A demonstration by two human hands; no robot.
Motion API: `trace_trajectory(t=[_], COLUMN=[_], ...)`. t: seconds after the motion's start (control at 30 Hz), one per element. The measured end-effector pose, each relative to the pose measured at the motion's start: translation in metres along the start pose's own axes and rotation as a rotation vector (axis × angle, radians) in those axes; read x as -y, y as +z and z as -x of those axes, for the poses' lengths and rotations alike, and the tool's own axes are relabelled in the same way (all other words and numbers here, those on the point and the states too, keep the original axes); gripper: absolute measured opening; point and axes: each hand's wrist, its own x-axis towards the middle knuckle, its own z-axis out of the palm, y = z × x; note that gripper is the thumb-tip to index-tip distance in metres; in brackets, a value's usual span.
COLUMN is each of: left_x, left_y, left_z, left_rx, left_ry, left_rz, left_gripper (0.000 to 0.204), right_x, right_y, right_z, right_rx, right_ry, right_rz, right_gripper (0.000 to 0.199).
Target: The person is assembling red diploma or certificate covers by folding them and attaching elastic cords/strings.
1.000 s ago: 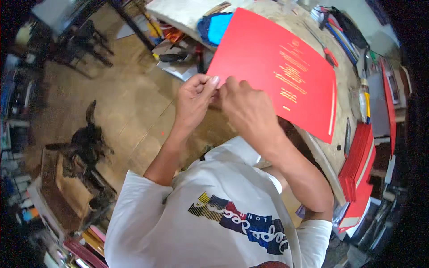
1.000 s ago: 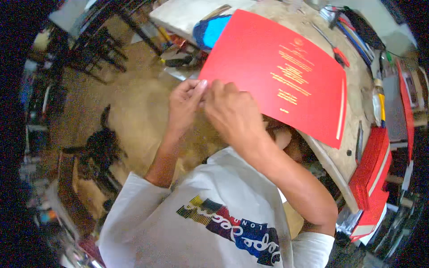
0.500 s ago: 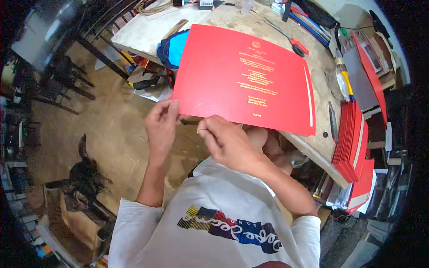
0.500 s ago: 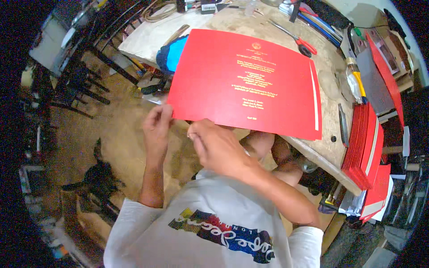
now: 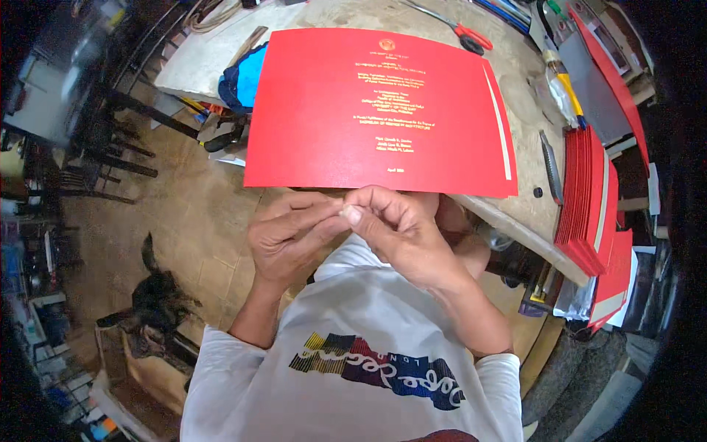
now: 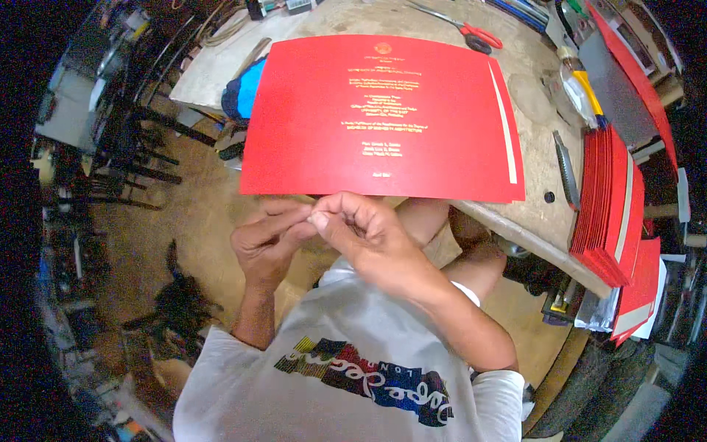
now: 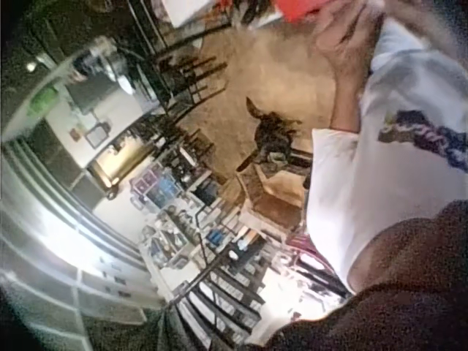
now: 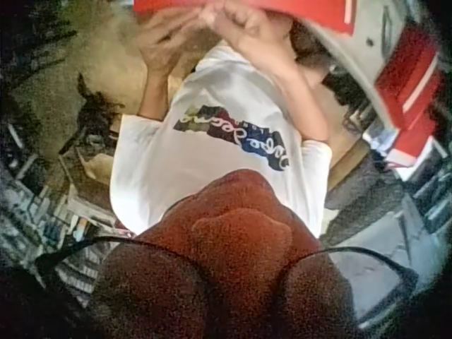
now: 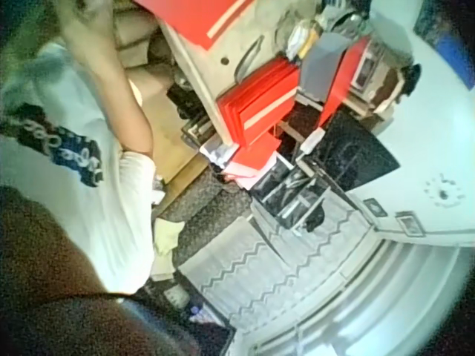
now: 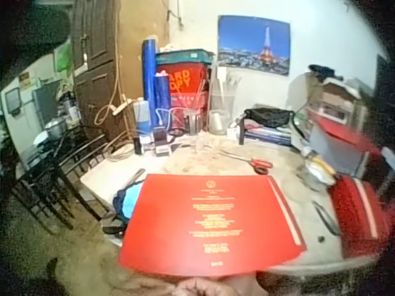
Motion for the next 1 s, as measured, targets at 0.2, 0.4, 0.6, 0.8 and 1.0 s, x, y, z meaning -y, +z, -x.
trace_trajectory(t=[0.2, 0.4, 0.6, 0.8, 1.0], left_x=[-0.005, 0.005, 0.011, 0.003, 0.008], left_y=[0.023, 0.039, 0.043, 0.068, 0.091], left_z=[-0.008, -0.008, -0.023, -0.024, -0.01], left_rx=[0.071, 0.007, -0.047, 0.117, 0.169], left_ry=[0.044, 0.015, -0.052, -0.111, -0.108], left_rz=[-0.014, -0.009, 0.001, 0.077, 0.097], left_gripper=[0.022, 0.016, 0.009, 0.009, 0.01], right_x=[-0.008, -0.014, -0.018, -0.009, 0.006], right_y=[-0.019, -0.032, -0.083, -0.114, -0.181], right_z=[0.009, 0.025, 0.066, 0.103, 0.126], right_rx=[-0.081, -0.142, -0.214, -0.551, -0.935], right_ry=[-0.109, -0.209, 0.07, -0.132, -0.412], right_rz=[0.034, 0.212, -0.047, -0.148, 0.331], right_gripper=[0.016, 0.019, 0.024, 0.031, 0.039])
